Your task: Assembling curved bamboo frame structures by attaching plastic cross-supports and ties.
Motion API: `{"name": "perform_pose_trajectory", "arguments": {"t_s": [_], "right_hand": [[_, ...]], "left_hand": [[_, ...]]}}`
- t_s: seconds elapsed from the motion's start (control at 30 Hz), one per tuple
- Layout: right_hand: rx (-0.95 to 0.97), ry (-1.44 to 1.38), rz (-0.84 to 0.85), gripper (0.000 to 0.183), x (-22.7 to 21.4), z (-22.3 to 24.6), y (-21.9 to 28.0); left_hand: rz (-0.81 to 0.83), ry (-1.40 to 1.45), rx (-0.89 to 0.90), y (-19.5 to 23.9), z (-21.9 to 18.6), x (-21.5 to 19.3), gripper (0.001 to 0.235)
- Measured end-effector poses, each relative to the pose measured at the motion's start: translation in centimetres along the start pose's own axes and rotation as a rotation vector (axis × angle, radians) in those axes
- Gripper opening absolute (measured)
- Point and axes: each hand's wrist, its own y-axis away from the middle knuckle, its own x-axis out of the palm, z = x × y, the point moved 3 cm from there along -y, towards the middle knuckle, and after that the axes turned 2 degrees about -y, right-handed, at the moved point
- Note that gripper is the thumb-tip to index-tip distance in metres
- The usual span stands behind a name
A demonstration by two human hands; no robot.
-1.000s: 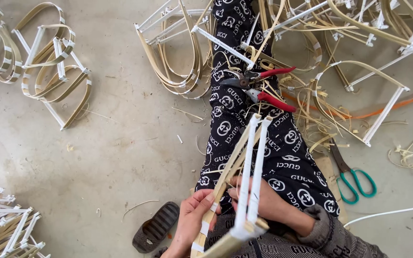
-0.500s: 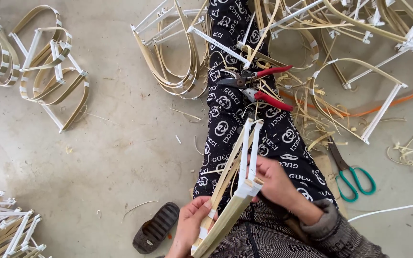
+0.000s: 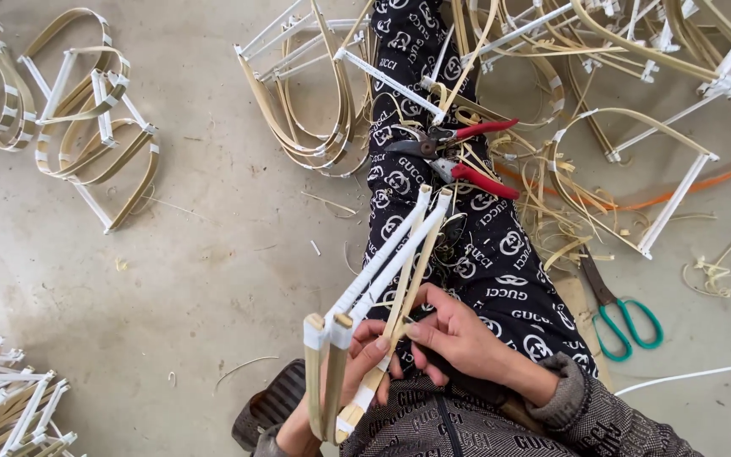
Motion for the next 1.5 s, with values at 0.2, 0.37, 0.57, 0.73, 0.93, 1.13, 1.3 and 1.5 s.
{"name": "perform_pose_trajectory", "arguments": {"t_s": [0.2,0.37,0.57,0.73,0.93,1.13,1.3,1.5], "right_hand": [[-0.002,-0.012,0.003,0.029,-0.5,-1.4,-0.2],[-0.235,0.371,-0.007,0.014,-2.2,-5.4,-0.9],[0.093,-0.011,-0.035,0.055,1.5,-2.4,-0.9],[0.002,-0.103,0.04,0.04,1.0,-2.5,0.0],[0.063,-0.029,-0.027,0.028,0.3,-3.8,0.2],[-0.451,0.259,-0.207,0.033,-2.6,-0.3,0.9],[0.01,0.027,-0.029,0.037,-0.4,-4.5,-0.4],[-0.527,0.266,0.026,0.05,0.3,-2.9,-0.2]], "left_hand": [[0.019,0.045,0.024,-1.2,1.5,-0.9,0.034],[-0.164,0.078,0.001,-1.0,0.3,-0.4,0.032],[-0.161,0.102,0.03,-1.2,1.2,-0.1,0.034],[-0.175,0.088,0.002,-0.1,1.7,0.5,0.035],[-0.212,0.087,-0.083,2.3,4.2,-1.6,0.037],[-0.399,0.062,-0.286,3.8,2.5,-1.2,0.033],[-0.201,0.194,-0.035,0.7,4.1,-1.8,0.034],[-0.109,0.164,-0.017,0.6,1.6,0.3,0.034]]}}
